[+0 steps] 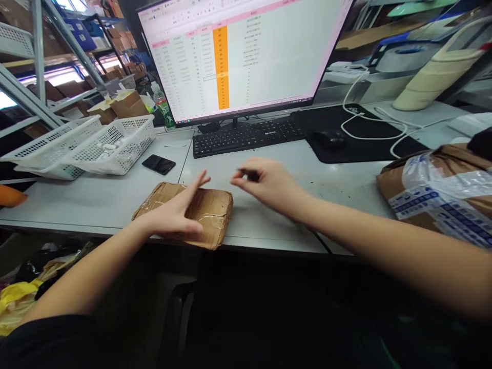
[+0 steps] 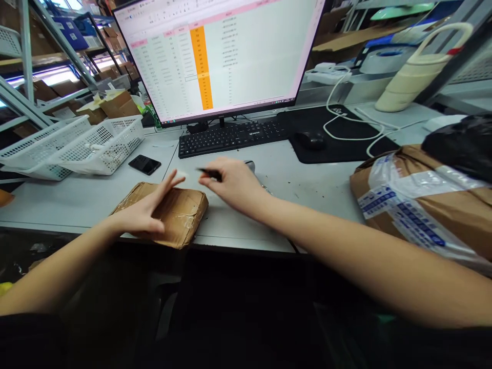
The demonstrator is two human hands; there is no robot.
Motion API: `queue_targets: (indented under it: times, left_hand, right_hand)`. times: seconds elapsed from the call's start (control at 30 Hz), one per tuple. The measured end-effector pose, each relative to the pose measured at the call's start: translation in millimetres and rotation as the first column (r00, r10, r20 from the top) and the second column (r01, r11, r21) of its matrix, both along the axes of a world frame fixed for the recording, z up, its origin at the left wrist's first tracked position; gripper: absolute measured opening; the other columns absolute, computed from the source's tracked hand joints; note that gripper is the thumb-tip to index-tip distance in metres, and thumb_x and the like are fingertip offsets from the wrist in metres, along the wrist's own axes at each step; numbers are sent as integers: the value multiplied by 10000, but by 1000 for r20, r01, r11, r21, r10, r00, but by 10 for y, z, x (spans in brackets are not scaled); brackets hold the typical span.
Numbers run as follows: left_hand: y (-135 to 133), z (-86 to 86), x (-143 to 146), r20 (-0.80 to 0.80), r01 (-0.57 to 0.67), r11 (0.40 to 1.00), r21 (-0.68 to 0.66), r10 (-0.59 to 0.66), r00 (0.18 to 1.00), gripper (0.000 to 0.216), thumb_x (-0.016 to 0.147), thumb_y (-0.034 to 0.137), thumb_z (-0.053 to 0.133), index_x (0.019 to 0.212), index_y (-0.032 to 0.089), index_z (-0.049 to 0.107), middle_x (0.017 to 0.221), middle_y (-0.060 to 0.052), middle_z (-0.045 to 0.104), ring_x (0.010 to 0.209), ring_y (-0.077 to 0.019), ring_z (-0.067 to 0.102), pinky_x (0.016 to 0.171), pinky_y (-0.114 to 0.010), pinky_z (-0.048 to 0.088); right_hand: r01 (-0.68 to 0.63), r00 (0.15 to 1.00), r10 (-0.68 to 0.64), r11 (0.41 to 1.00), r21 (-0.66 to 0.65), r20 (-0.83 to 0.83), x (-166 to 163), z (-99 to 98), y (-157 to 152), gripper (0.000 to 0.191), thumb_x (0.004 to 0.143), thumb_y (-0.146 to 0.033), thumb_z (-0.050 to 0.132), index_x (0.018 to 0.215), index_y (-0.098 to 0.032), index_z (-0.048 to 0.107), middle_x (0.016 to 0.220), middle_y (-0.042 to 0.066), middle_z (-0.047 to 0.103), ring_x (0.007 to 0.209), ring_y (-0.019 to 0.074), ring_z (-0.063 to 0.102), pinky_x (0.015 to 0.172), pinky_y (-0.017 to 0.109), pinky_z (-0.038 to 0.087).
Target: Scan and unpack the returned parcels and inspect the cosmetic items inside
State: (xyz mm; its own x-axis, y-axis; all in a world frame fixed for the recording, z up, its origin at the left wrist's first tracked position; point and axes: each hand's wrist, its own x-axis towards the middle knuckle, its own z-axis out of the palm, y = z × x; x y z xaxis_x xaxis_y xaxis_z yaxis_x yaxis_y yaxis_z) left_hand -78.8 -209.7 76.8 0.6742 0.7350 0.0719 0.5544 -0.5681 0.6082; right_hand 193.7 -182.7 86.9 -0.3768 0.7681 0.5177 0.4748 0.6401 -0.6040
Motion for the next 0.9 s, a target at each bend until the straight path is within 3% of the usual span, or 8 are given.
queue_targets:
  times: [0.1,0.23,0.4,0.5,0.6,0.67,0.8,0.9]
  left_hand:
    - [-2,-154,-67,249,-224,973,55,204,947,1013,881,778,365,1610,269,-121,1696,-175,149,1578,-304,151,1228,-586,232]
    - [-55,-150,-139,289,-333,937,104,292,912,824,963,575,394,1611,256,-4,1672,-158,242,1566,-250,215,1232,-529,270]
    - [-35,129,-551,-54,-317,938,138,326,944,751,899,577,604,1527,222,393,1597,-139,398,1512,-318,322,1254,-524,232]
    - [-9,123,-884,-189,-382,922,69,388,902,764,879,630,609,1488,199,449,1548,-149,431,1456,-334,392,1233,-539,272]
    - [-24,-15,-1077,-208,-489,869,73,492,845,796,887,664,564,1516,202,406,1463,-152,467,1400,-326,441,1211,-539,308]
    - [-70,-96,-1107,-236,-566,817,111,575,784,783,884,680,540,1502,211,431,1372,-145,508,1346,-327,485,1197,-538,325]
    - [-318,-105,-959,-232,-696,693,188,720,654,683,909,672,471,1374,175,523,1283,-146,578,1229,-328,565,1097,-507,430]
    - [-638,-13,-705,-259,-650,760,10,630,732,519,954,645,430,1120,187,609,1010,-76,686,938,-259,664,847,-395,544]
  right_hand:
    - [-54,955,27,995,85,296,-242,-51,-49,106,873,-183,657,899,-197,759,972,58,720,856,181,647,708,289,428]
    - [-101,815,164,985,-143,556,-352,83,6,181,914,-335,650,933,-221,790,863,60,750,754,195,653,600,289,390]
    - [-247,882,392,856,-454,260,-107,166,48,268,914,-387,634,1070,-192,732,779,37,714,654,159,615,566,275,423]
    - [-299,948,283,637,-711,-145,-11,33,-174,222,922,-370,602,1051,-190,620,659,-24,605,468,87,458,426,223,306]
    - [-444,892,203,241,-863,-403,-62,-119,-504,222,873,-366,668,887,-195,527,718,-3,635,483,61,451,386,172,226]
    - [-469,879,161,123,-875,-448,-142,-172,-648,240,815,-324,730,868,-179,547,885,58,698,570,64,502,392,151,253]
    - [-386,894,-84,350,-853,-439,-264,-178,-513,311,773,-240,748,1059,-174,647,1178,111,682,764,104,586,411,150,312]
    - [-277,885,-206,488,-828,-417,-313,-183,-195,412,800,-192,682,1207,-212,625,1177,81,683,866,139,632,423,172,303]
